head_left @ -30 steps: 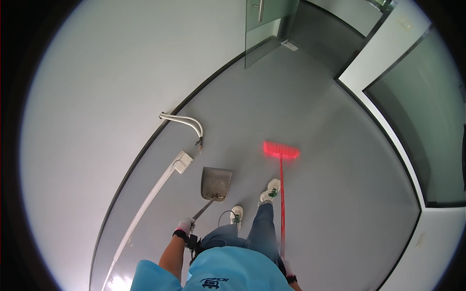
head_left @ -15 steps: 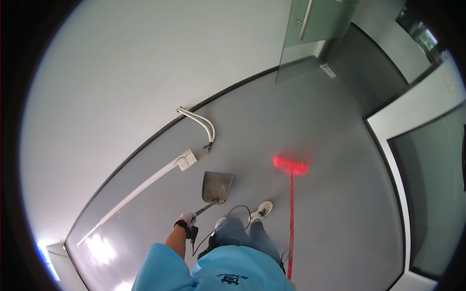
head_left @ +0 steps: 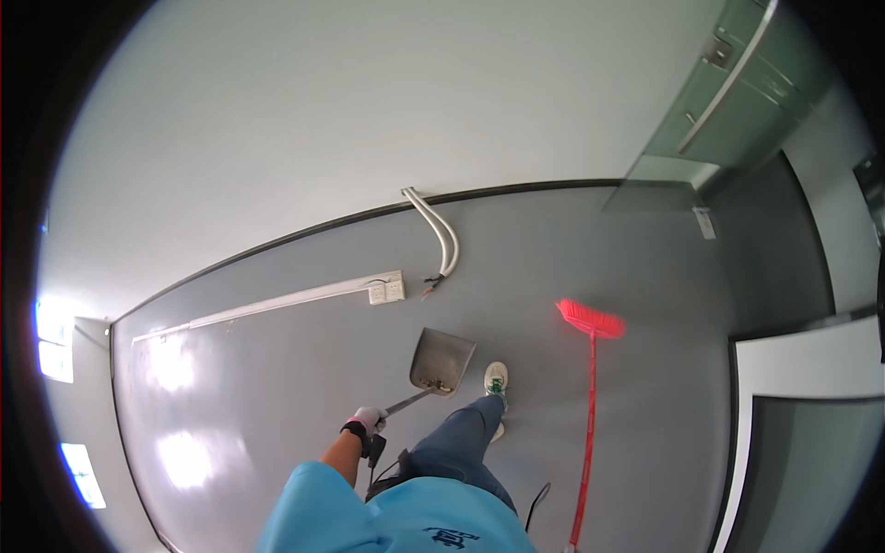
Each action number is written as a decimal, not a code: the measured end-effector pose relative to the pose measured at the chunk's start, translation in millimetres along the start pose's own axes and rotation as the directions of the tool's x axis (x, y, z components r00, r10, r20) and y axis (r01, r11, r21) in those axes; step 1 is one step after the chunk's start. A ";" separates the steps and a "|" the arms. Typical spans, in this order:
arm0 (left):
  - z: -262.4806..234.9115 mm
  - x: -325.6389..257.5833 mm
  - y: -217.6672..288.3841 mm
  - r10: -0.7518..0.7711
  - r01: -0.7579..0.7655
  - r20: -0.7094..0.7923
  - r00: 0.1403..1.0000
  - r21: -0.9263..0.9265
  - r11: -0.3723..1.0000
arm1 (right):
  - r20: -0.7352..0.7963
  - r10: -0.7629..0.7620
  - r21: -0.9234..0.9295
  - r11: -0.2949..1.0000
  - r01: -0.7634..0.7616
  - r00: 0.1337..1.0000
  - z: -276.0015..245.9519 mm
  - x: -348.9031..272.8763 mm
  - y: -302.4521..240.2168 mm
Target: The person is sweeping the floor using a broom and a metal dustpan.
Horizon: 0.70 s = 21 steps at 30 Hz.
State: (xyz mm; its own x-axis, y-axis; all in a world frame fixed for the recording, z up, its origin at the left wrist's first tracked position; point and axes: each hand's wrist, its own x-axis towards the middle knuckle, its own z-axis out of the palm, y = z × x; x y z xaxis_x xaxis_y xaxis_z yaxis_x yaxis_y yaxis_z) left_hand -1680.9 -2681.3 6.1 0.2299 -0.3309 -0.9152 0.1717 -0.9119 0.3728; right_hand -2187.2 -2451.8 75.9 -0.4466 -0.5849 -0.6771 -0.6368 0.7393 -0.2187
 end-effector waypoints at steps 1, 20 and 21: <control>6.3 6.4 -5.8 0.030 -0.030 0.009 1.000 0.004 1.000 | -0.006 -0.022 -0.031 0.999 0.021 1.000 -8.0 12.4 0.7; 128.1 23.7 -85.3 -0.063 0.020 -0.061 0.996 -0.535 0.845 | -0.035 -0.560 -0.467 0.742 0.482 0.828 -216.5 253.8 -76.5; 138.3 21.1 -93.4 -0.121 0.058 -0.074 0.990 -0.566 0.822 | -0.015 -0.594 -0.464 0.717 0.521 0.804 -226.0 270.6 -74.9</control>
State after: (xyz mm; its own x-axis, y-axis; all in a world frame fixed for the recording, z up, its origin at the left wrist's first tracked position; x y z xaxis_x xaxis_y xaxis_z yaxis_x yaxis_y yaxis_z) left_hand -1824.6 -2636.7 -69.1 0.2776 -0.1992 -0.9398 0.6971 -0.6314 0.3397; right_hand -2402.4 -2740.8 67.9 0.0095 -0.9146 -0.4041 -0.9806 0.0707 -0.1830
